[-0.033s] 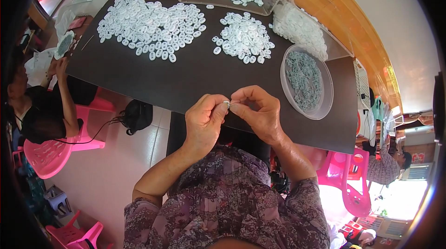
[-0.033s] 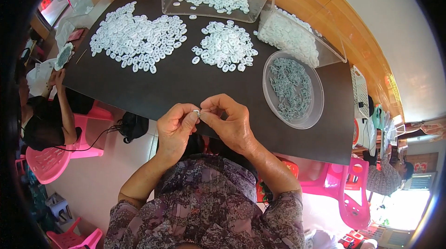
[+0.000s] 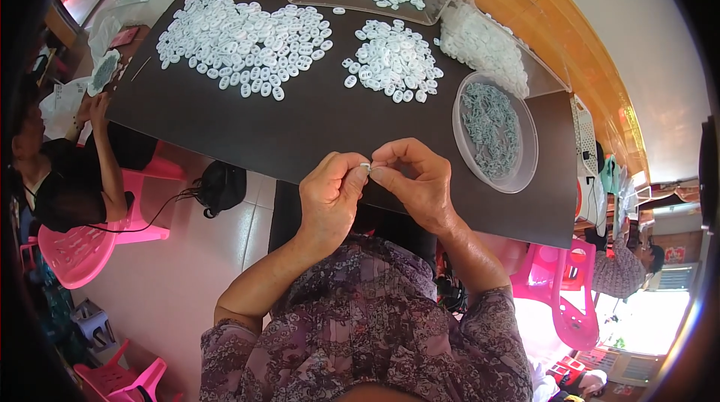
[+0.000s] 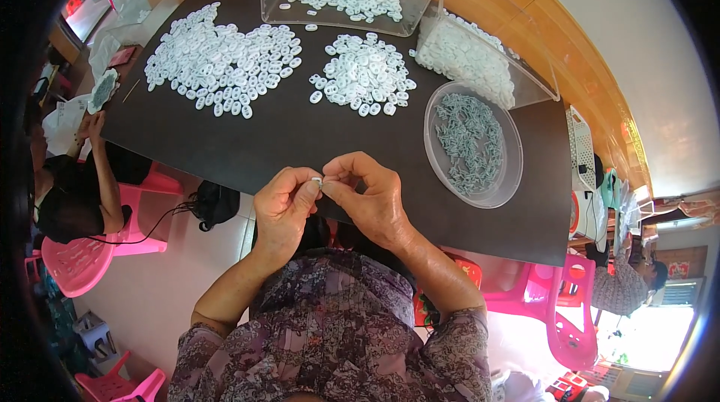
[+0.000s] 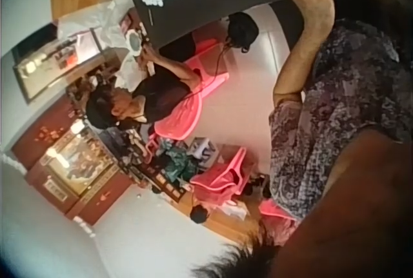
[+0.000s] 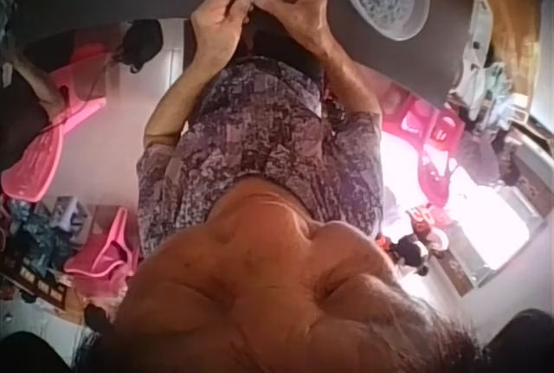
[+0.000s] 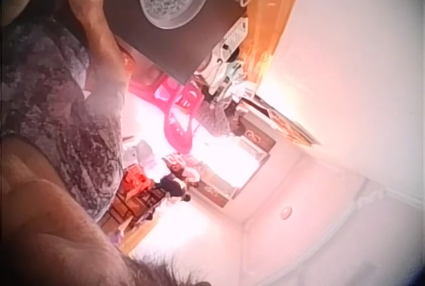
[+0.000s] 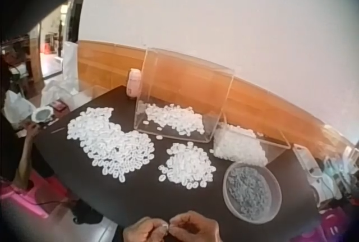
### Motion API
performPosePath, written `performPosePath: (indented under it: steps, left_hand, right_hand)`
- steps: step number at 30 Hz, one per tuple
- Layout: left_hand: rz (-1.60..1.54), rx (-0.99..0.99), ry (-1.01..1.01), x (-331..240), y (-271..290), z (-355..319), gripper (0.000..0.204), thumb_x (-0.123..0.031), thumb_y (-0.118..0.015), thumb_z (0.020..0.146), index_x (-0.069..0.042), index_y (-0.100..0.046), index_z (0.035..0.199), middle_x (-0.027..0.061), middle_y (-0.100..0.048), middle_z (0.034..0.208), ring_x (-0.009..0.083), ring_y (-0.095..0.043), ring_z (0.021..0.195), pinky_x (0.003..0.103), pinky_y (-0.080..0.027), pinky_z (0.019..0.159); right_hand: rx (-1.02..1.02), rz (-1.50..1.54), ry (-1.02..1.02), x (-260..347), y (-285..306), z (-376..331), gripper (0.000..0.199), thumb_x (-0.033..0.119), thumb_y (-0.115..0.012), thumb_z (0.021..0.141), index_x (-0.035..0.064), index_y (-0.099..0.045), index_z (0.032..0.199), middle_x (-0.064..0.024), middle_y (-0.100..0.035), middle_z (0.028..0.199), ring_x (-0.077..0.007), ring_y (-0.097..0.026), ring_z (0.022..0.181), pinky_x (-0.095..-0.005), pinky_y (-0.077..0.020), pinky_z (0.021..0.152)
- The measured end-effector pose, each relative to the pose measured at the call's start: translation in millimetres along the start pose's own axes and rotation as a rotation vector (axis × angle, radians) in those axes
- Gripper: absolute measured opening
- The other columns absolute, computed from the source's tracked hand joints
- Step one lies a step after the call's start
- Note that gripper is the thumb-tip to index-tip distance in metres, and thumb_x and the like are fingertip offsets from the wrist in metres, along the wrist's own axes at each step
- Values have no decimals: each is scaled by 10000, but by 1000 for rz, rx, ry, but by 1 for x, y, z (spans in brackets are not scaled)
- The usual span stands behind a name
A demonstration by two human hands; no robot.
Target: Manually assembling small white plastic components by inserting metal pins into them.
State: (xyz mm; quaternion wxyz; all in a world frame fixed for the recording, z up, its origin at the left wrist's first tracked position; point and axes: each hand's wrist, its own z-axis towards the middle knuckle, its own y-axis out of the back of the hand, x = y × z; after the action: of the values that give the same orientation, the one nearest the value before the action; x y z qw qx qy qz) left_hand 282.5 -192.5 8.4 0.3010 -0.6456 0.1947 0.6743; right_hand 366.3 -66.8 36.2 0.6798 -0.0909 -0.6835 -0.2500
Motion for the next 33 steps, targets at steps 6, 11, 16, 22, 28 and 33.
performPosePath:
  steps: [6,11,16,22,28,33]
  left_hand:
    - [53,-31,-54,1,2,0,62,-39,-582,878,17,-604,895,27,-533,716,69,-500,583,209,-417,514]
    - [-266,-78,96,5,1,-1,77,-48,-578,888,20,-612,905,15,-573,777,53,-500,601,191,-423,523]
    - [-130,-138,-48,9,-5,-1,51,-19,-581,878,20,-610,895,22,-555,736,57,-499,591,192,-418,509]
    - [84,-183,-222,15,-3,1,26,10,-600,856,19,-612,877,30,-536,699,74,-494,552,209,-408,479]
    - [26,-170,-205,19,0,7,36,-3,-604,857,24,-612,880,29,-543,695,74,-495,548,210,-408,478]
    - [-317,-130,88,13,8,14,88,-55,-589,886,23,-616,917,25,-583,743,70,-515,573,197,-423,506]
  right_hand:
    - [-101,83,5,-3,-15,0,153,40,-671,796,-11,-612,928,6,-604,781,-46,-522,702,-205,-443,639]
    - [-92,-54,95,-11,-15,0,96,-18,-609,836,-17,-595,931,-9,-605,829,-62,-554,766,-200,-457,698]
    - [-125,-171,170,-14,-23,3,29,-14,-592,827,-8,-567,840,-52,-571,775,-136,-540,711,-261,-445,638]
    - [-164,-294,276,-14,-30,9,38,-6,-586,789,4,-550,786,-108,-551,729,-258,-539,678,-346,-439,595]
    - [-93,-224,214,-17,-27,15,18,7,-572,798,6,-558,787,-108,-562,734,-271,-552,693,-353,-447,609]
    - [-58,-260,264,-9,-21,31,38,35,-563,812,12,-575,783,-105,-571,719,-274,-556,696,-361,-448,633]
